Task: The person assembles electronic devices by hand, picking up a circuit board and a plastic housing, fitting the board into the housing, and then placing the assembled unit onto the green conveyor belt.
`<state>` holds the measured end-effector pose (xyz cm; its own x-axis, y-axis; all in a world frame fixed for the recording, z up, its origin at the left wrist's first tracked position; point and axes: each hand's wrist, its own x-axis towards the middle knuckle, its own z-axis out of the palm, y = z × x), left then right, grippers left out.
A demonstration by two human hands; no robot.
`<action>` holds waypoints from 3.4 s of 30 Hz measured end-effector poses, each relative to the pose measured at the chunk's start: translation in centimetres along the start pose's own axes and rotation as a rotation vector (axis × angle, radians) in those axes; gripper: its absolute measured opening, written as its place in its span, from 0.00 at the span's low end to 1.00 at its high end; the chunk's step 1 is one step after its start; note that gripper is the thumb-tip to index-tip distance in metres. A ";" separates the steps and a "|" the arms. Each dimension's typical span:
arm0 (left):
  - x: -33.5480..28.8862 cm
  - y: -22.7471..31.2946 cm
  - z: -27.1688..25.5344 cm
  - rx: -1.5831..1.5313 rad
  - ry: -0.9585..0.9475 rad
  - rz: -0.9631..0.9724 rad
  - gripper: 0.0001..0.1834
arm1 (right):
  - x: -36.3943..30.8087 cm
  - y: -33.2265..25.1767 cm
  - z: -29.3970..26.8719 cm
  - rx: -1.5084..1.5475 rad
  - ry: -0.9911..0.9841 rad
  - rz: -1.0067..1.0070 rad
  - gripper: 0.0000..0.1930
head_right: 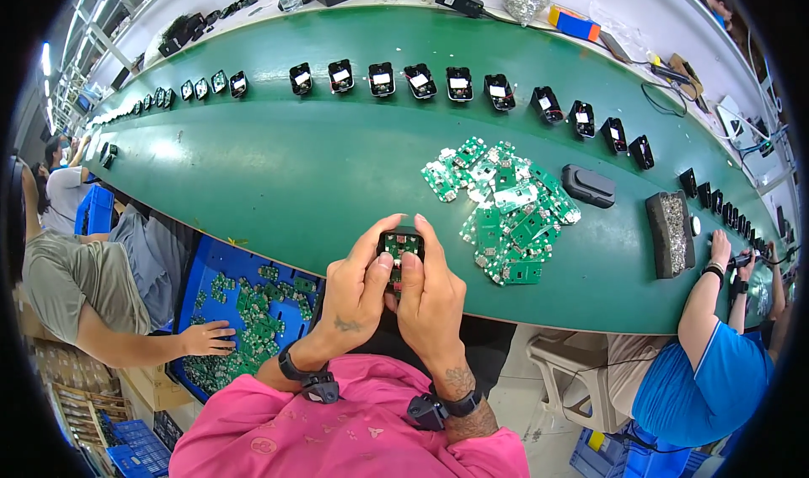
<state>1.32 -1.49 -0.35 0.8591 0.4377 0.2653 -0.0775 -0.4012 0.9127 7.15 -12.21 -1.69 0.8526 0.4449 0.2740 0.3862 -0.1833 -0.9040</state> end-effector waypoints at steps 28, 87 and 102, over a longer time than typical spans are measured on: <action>12.6 -9.8 -12.9 -0.768 0.079 -0.664 0.12 | 1.0 3.7 3.6 -0.100 -0.038 -0.012 0.12; 2.6 -7.7 -7.2 0.348 0.067 0.287 0.30 | 4.5 2.5 -1.6 0.479 -0.291 0.495 0.08; 1.5 -7.8 -8.5 0.089 0.050 -0.106 0.32 | 4.6 2.7 1.4 0.524 -0.207 0.480 0.07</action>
<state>-1.09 9.18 -4.41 0.8338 0.5198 0.1859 0.0593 -0.4192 0.9060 11.58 -9.45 -3.32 0.7817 0.5867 -0.2115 -0.2753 0.0203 -0.9612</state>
